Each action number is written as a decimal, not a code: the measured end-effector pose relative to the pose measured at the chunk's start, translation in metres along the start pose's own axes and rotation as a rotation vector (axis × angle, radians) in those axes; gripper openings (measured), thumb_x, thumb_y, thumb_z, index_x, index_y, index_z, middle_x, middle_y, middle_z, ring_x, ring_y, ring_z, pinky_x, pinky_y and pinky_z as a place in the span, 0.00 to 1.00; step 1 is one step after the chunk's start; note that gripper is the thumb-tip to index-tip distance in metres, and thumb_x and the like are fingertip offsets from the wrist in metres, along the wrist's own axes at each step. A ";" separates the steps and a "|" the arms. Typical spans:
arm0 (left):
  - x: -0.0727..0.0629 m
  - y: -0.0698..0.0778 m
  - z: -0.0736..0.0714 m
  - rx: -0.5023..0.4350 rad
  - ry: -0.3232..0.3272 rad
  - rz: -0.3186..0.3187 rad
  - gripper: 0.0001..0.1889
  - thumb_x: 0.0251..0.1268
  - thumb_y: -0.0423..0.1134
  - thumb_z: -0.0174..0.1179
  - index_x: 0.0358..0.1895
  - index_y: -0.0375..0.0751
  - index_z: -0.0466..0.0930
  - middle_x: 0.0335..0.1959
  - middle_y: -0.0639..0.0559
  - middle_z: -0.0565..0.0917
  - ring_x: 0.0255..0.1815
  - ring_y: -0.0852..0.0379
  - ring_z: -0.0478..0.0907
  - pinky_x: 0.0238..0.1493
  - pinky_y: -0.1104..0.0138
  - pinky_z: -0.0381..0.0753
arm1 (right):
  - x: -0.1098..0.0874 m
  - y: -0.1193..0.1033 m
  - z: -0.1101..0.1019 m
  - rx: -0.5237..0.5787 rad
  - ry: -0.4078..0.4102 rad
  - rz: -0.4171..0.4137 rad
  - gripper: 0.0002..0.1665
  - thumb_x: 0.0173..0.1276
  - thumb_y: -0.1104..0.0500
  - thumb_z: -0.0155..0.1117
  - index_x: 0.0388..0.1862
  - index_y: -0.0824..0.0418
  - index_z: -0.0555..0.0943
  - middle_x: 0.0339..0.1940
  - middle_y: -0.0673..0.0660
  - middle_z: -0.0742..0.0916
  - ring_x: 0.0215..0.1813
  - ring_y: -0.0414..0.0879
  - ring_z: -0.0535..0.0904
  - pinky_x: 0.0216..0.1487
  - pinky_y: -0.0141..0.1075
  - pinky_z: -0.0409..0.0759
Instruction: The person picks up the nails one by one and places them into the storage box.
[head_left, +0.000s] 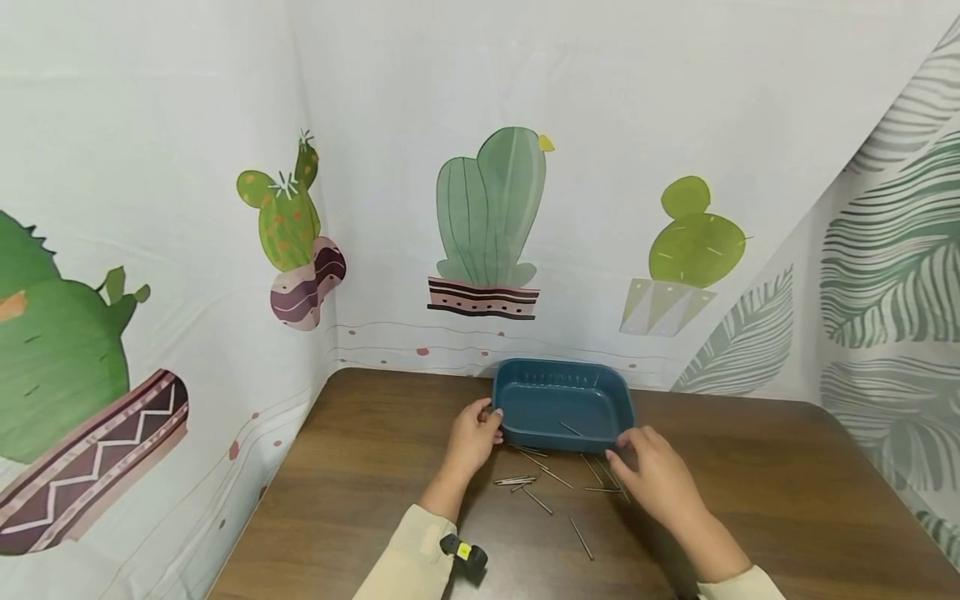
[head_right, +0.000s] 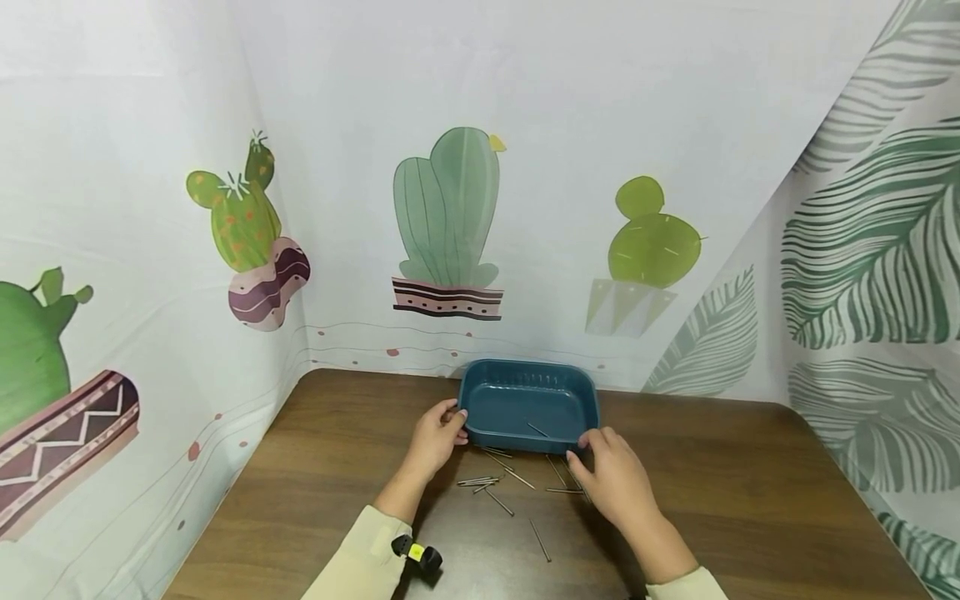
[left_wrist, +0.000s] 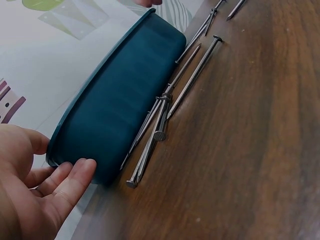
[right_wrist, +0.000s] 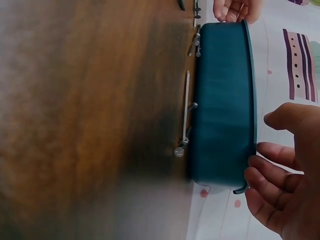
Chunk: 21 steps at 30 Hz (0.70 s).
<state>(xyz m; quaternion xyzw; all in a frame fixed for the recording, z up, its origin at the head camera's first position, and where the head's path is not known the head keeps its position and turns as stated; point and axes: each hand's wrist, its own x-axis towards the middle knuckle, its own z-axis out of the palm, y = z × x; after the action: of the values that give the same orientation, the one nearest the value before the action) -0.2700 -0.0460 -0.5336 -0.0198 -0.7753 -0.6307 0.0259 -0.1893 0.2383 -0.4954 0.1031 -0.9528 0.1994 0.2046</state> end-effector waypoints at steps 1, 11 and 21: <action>0.000 0.000 0.000 -0.001 0.000 0.002 0.24 0.73 0.38 0.59 0.65 0.26 0.73 0.34 0.43 0.78 0.28 0.50 0.86 0.33 0.62 0.89 | -0.001 0.001 0.001 -0.001 -0.004 0.000 0.14 0.62 0.55 0.73 0.41 0.63 0.83 0.37 0.56 0.84 0.40 0.52 0.81 0.42 0.51 0.81; 0.000 -0.001 0.000 0.002 0.000 -0.005 0.24 0.73 0.39 0.59 0.65 0.25 0.72 0.34 0.43 0.78 0.28 0.51 0.86 0.34 0.61 0.89 | -0.010 0.005 0.007 -0.021 -0.122 0.030 0.16 0.62 0.54 0.73 0.43 0.62 0.82 0.40 0.57 0.84 0.41 0.52 0.83 0.41 0.51 0.84; 0.000 0.001 0.000 0.011 -0.002 0.002 0.24 0.73 0.38 0.58 0.65 0.25 0.72 0.34 0.44 0.79 0.28 0.52 0.86 0.34 0.62 0.89 | -0.014 0.011 0.013 -0.075 -0.203 0.038 0.17 0.59 0.54 0.75 0.42 0.62 0.82 0.39 0.58 0.84 0.40 0.54 0.84 0.42 0.51 0.83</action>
<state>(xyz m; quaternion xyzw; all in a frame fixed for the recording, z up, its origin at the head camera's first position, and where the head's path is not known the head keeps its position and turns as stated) -0.2698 -0.0461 -0.5330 -0.0210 -0.7788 -0.6264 0.0256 -0.1841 0.2445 -0.5160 0.0968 -0.9772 0.1560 0.1069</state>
